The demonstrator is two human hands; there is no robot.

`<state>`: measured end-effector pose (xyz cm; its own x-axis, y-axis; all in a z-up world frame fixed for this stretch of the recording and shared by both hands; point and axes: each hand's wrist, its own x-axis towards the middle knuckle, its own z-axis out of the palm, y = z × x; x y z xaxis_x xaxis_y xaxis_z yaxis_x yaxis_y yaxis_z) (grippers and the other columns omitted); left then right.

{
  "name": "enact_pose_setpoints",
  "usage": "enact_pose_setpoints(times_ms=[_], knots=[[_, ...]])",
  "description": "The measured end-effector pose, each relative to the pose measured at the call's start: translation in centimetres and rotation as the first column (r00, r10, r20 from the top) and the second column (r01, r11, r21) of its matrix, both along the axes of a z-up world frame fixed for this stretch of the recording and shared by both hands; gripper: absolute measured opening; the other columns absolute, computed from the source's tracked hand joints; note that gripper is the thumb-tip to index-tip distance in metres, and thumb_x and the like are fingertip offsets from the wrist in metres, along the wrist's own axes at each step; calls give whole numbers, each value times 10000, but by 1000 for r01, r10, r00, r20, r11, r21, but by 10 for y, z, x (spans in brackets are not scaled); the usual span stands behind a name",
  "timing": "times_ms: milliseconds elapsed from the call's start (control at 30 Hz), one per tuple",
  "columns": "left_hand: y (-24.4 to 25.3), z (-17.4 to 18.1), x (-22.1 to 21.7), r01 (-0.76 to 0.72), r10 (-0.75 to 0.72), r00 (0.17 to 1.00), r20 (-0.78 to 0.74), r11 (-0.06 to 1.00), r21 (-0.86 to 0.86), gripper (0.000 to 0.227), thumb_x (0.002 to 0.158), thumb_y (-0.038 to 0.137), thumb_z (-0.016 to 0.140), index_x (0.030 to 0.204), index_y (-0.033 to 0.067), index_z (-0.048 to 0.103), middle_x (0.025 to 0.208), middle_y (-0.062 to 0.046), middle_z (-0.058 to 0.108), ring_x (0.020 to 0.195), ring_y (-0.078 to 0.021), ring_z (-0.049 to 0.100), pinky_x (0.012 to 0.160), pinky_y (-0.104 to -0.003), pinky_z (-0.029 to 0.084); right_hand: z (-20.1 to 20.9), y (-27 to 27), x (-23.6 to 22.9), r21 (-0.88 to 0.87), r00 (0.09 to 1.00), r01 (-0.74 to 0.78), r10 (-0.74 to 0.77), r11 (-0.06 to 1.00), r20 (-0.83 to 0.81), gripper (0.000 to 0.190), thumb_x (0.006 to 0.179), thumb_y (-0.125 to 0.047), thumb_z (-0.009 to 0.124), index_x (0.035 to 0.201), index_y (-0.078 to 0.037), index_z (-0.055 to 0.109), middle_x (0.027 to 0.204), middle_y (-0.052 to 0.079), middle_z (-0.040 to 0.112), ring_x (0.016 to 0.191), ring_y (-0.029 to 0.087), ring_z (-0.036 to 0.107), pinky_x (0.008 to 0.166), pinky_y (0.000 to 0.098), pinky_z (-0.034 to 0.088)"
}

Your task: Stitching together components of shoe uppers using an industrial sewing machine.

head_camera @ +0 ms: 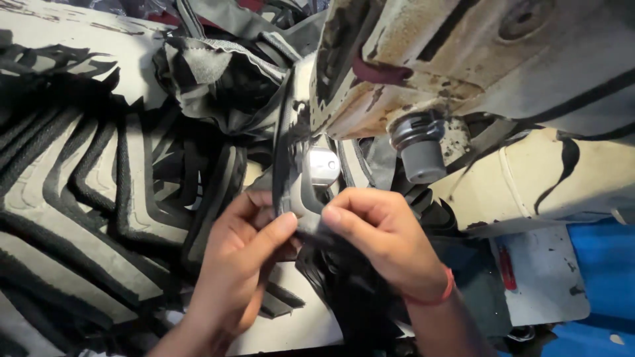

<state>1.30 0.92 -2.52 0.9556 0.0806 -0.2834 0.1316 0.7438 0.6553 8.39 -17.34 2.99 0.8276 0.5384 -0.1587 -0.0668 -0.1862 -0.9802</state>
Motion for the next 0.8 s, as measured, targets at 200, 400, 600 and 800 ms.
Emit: enact_pose_setpoints(times_ms=[200,400,600,800], knots=[[5,12,22,-112,102,993,58,969,220,192,904,-44,672,1095,-44,654,891,-105,675,701,-127,560,640,-249,483,-6,24,-14,-72,924,190,-154,979,349,137,956,-70,629,897,13,722,731,-23,587,623,65,432,568,207,363],[8,4,11,-85,88,996,0,960,268,185,903,-37,700,1084,-79,702,911,-95,671,783,-129,565,732,-241,464,-22,54,-33,80,895,321,-329,944,302,144,995,-88,587,993,1,701,715,-41,556,621,48,409,548,210,357],[10,-10,-3,-112,142,985,-98,957,266,163,886,-79,730,1037,-122,773,816,-116,698,688,-135,551,650,-245,450,-17,56,-20,147,924,249,-280,957,261,191,1026,-83,543,902,3,661,704,-44,488,633,55,358,553,217,320],[11,-14,10,-102,117,989,-94,983,152,189,917,-61,687,1090,-118,737,936,-151,706,793,-171,588,756,-283,479,-16,51,-20,144,925,231,-263,962,273,199,1020,-82,547,905,29,666,725,-33,515,652,62,382,568,220,348]])
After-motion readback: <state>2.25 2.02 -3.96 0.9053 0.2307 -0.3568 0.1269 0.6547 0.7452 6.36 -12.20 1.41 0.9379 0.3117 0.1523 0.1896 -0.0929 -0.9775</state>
